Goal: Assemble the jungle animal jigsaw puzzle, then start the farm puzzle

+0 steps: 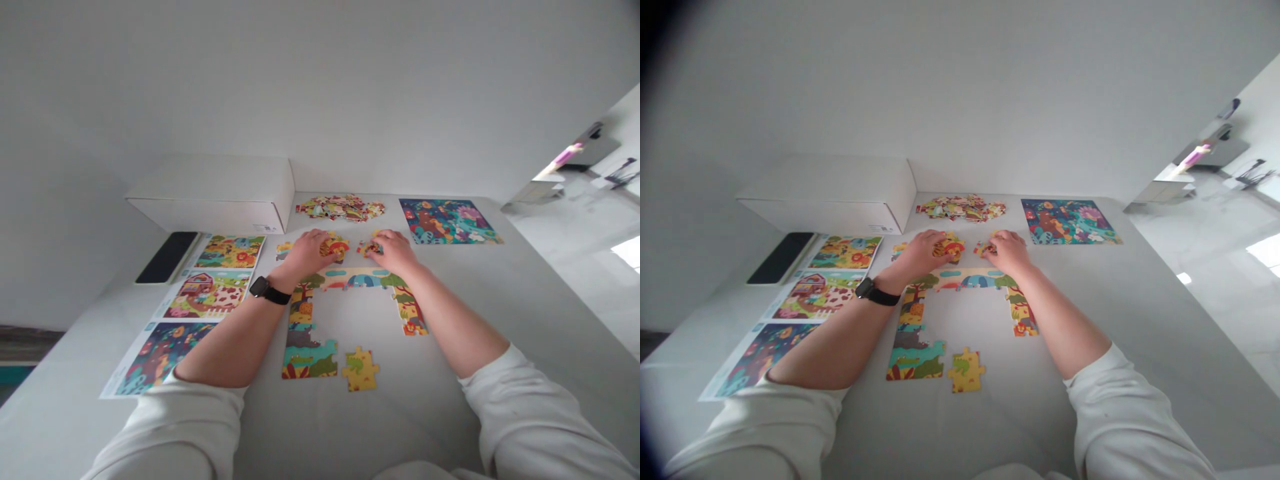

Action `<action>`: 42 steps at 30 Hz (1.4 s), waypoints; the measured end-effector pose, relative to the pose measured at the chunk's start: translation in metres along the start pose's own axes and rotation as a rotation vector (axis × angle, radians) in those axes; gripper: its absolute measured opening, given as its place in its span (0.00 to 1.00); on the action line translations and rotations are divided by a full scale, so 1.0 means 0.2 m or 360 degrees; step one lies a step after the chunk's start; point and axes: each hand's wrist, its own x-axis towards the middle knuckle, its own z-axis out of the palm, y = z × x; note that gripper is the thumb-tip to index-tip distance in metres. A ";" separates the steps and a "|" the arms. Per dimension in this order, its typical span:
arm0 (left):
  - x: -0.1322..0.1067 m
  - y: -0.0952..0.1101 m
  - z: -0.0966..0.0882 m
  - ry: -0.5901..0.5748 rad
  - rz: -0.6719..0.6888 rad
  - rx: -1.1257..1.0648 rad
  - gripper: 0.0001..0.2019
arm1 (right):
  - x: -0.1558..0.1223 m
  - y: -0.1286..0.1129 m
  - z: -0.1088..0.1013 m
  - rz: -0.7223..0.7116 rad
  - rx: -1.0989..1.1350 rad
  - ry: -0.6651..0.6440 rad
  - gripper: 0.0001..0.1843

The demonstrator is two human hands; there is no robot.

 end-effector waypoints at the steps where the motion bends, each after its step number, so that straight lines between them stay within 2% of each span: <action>1: 0.01 -0.01 -0.02 0.0082 -0.0073 -0.0069 0.25 | 0.00 0.00 0.00 0.0006 0.0003 0.0007 0.19; 5: 0.05 -0.08 -0.08 0.0426 -0.0448 -0.0425 0.29 | 0.00 0.01 -0.01 -0.0037 0.0016 -0.0020 0.18; 9: 0.07 -0.12 -0.10 0.0524 -0.0549 -0.0632 0.30 | 0.01 0.02 -0.01 -0.0046 0.0050 -0.0067 0.20; 12: 0.06 -0.09 -0.08 0.0435 -0.0509 -0.0576 0.31 | 0.01 0.02 -0.01 -0.0072 0.0064 -0.0074 0.20; 15: 0.05 0.00 -0.05 0.0209 -0.0374 -0.0441 0.32 | 0.01 0.02 -0.01 -0.0097 0.0040 -0.0077 0.20; 18: 0.03 0.07 -0.01 -0.0048 -0.0171 -0.0300 0.38 | 0.01 0.02 -0.01 -0.0115 0.0014 -0.0080 0.20; 20: 0.02 0.07 0.00 -0.0179 -0.0030 -0.0176 0.42 | 0.01 0.02 -0.01 -0.0114 0.0007 -0.0075 0.19; 23: 0.01 0.01 0.00 -0.0297 0.0113 0.0000 0.42 | 0.00 0.02 0.00 -0.0098 0.0012 -0.0062 0.19; 27: 0.00 -0.05 -0.02 -0.0294 0.0145 0.0114 0.38 | 0.00 0.02 0.01 -0.0069 -0.0001 -0.0054 0.19; 31: 0.00 -0.06 -0.05 -0.0279 0.0138 0.0186 0.36 | 0.00 0.01 0.01 -0.0070 -0.0010 -0.0040 0.20; 35: 0.00 -0.09 -0.10 -0.0306 0.0109 0.0268 0.32 | -0.02 -0.01 -0.04 -0.0079 0.0035 0.0010 0.21; 38: 0.00 -0.12 -0.14 -0.0335 0.0097 0.0262 0.31 | -0.01 -0.05 -0.11 -0.0214 0.0193 0.0016 0.22; 42: 0.00 -0.13 -0.16 -0.0372 0.0061 0.0371 0.30 | 0.04 -0.16 -0.17 -0.0379 0.0287 -0.0120 0.23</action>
